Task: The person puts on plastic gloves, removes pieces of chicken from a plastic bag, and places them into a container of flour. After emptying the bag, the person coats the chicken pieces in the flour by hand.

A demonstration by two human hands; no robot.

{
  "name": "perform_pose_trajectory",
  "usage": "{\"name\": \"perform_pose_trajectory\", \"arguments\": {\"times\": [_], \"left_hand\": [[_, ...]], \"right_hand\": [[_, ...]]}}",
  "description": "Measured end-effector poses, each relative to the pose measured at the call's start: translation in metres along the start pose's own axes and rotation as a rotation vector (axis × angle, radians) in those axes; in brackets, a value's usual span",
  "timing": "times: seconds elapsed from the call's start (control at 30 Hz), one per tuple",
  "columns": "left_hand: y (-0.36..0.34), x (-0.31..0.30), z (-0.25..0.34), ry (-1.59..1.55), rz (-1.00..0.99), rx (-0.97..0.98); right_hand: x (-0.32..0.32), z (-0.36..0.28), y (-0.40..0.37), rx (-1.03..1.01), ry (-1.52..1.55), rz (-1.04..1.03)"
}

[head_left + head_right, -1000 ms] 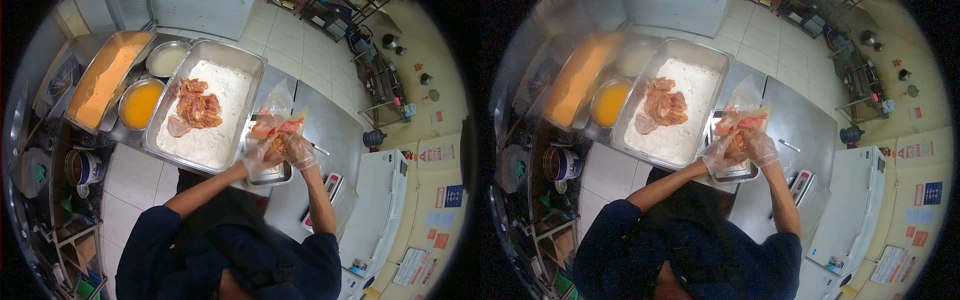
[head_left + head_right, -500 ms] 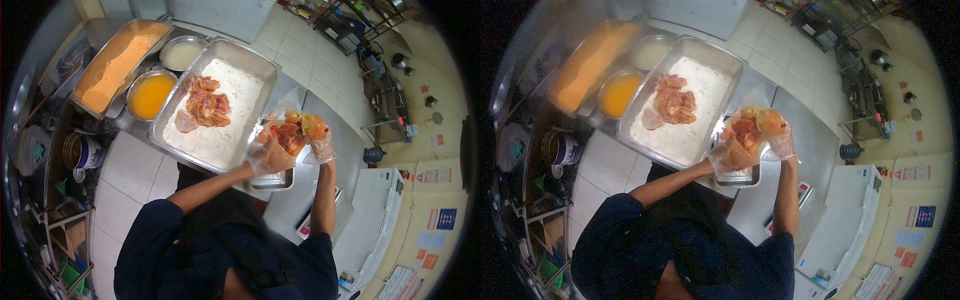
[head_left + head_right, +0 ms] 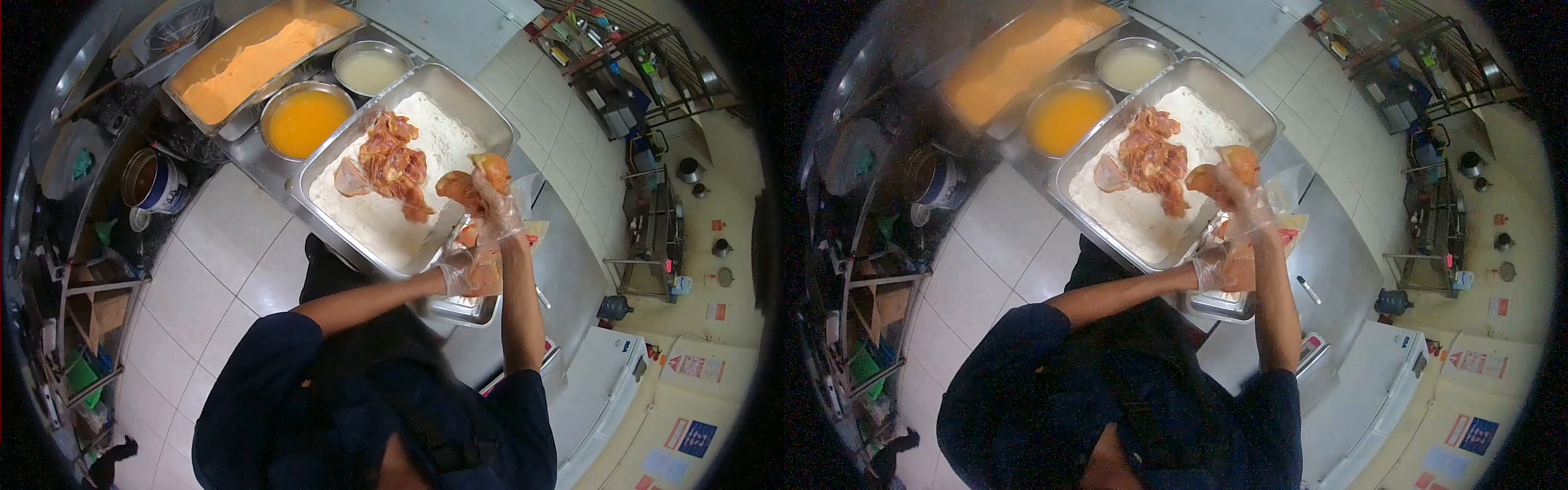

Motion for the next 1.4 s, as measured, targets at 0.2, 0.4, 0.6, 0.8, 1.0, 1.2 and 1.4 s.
{"name": "perform_pose_trajectory", "arguments": {"times": [0.2,0.4,0.6,0.8,1.0,1.2,1.4], "left_hand": [[0.007,0.033,-0.053,-0.679,0.053,0.042],[-0.001,-0.002,0.005,-0.217,0.059,0.125],[0.000,-0.003,0.006,0.071,0.071,0.057],[-0.004,-0.006,0.017,-0.240,-0.041,-0.026],[0.008,0.012,-0.008,0.166,0.105,0.317],[-0.004,0.000,0.007,0.230,0.220,0.004],[-0.006,0.007,0.006,0.161,0.098,0.001]], "right_hand": [[-0.008,-0.020,0.004,0.001,0.042,0.107],[-0.012,-0.017,0.012,0.066,-0.007,0.174],[-0.013,-0.017,0.023,0.091,-0.399,0.293],[-0.036,-0.035,0.002,-0.226,-0.453,0.274],[-0.094,-0.033,-0.091,0.025,-0.540,-0.046],[-0.095,0.090,-0.078,-0.169,-1.020,-0.129],[-0.061,0.108,-0.062,0.080,-1.648,-0.093]]}}
Point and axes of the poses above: each hand's wrist, its own y-axis towards the middle knuckle, its own x-axis out of the palm, z = x × y, the point moved 2 cm from there along y, towards the middle knuckle, and after that the axes turned 8 degrees about x, right-handed, at the moved point
